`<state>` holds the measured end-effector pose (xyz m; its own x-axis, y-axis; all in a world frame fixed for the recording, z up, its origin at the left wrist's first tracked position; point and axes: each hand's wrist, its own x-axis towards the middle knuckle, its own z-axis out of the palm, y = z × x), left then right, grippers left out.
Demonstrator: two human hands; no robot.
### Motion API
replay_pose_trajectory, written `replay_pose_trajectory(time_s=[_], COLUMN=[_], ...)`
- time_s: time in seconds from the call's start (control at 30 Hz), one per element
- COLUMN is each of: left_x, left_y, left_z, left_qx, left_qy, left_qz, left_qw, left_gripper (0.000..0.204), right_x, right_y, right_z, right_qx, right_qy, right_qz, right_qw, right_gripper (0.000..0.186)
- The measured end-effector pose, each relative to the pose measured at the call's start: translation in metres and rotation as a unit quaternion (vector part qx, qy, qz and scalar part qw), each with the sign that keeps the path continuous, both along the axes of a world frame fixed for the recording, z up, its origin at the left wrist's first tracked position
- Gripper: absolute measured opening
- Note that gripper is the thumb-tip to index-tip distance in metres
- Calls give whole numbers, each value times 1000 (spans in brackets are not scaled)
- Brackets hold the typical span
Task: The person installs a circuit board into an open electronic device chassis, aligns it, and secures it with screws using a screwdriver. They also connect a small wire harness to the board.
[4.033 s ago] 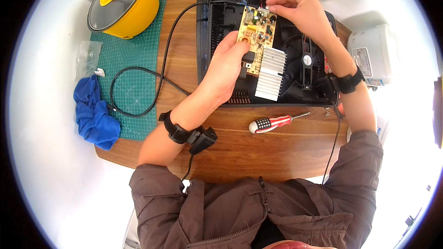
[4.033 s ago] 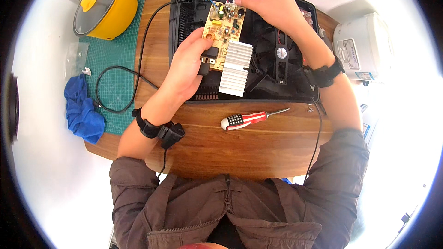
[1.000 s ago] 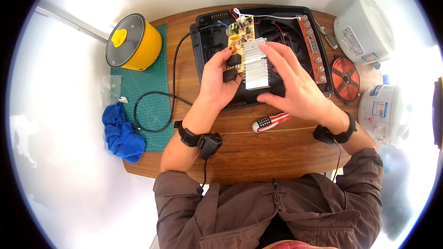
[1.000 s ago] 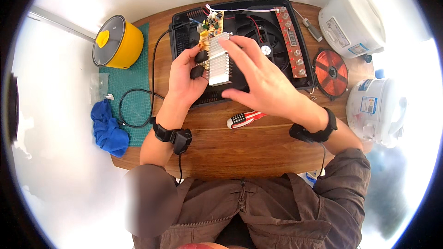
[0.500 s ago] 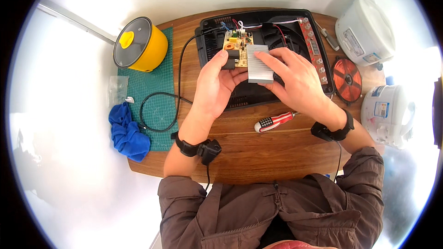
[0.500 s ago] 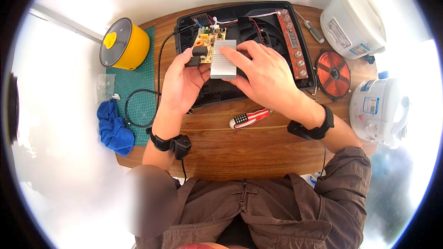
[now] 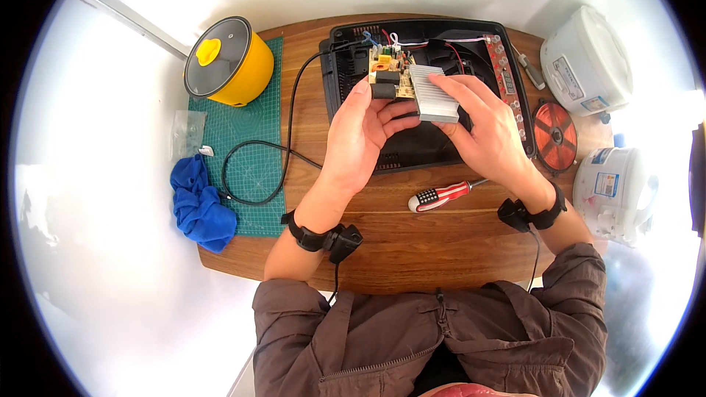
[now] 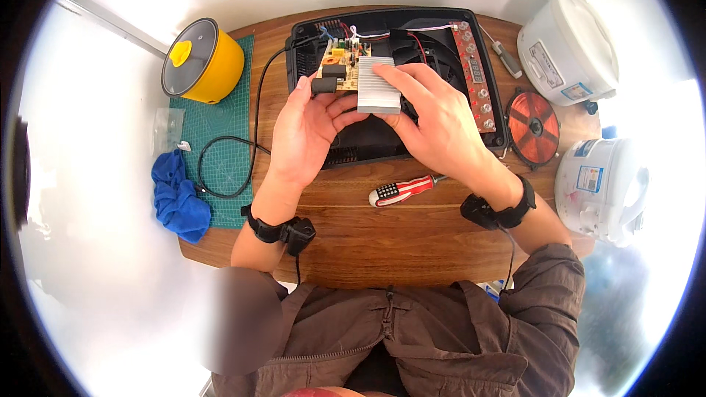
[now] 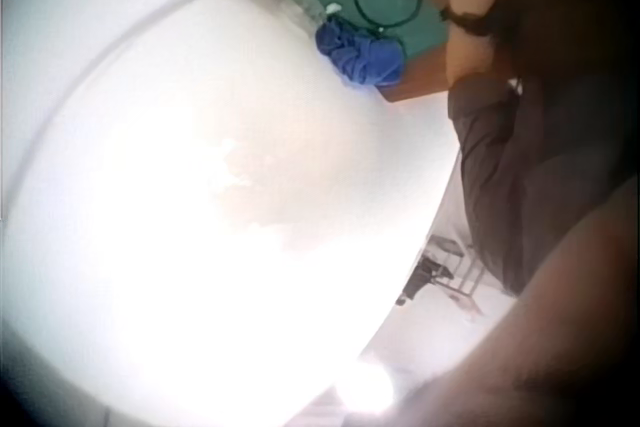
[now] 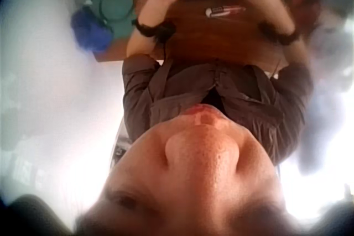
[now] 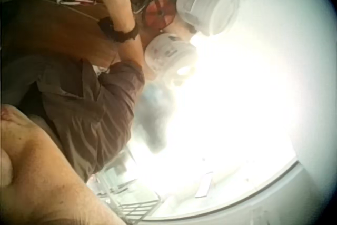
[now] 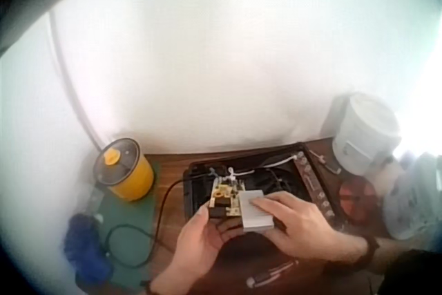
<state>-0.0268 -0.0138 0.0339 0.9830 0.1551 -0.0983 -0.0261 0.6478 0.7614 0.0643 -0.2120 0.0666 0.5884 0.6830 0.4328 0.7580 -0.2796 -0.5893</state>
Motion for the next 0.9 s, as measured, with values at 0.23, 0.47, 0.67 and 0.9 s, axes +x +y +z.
replay_pose_trajectory(time_s=[0.23,0.47,0.67,0.9], left_x=[2,6,11,9], left_y=[-1,0,7,20], left_z=[-2,-5,-9,-21], left_qx=[34,152,81,-26], left_qy=[61,103,91,99], left_qz=[-19,-47,-1,-14], left_qw=[997,982,993,995], left_gripper=[42,40,44,41], right_x=[-2,-8,-10,-20], right_y=[0,15,24,44], right_z=[0,3,9,-4], right_qx=[-5,38,-84,-113], right_qy=[4,10,-102,-165], right_qz=[16,61,94,151], right_qw=[1000,997,987,968], right_gripper=[53,53,53,52])
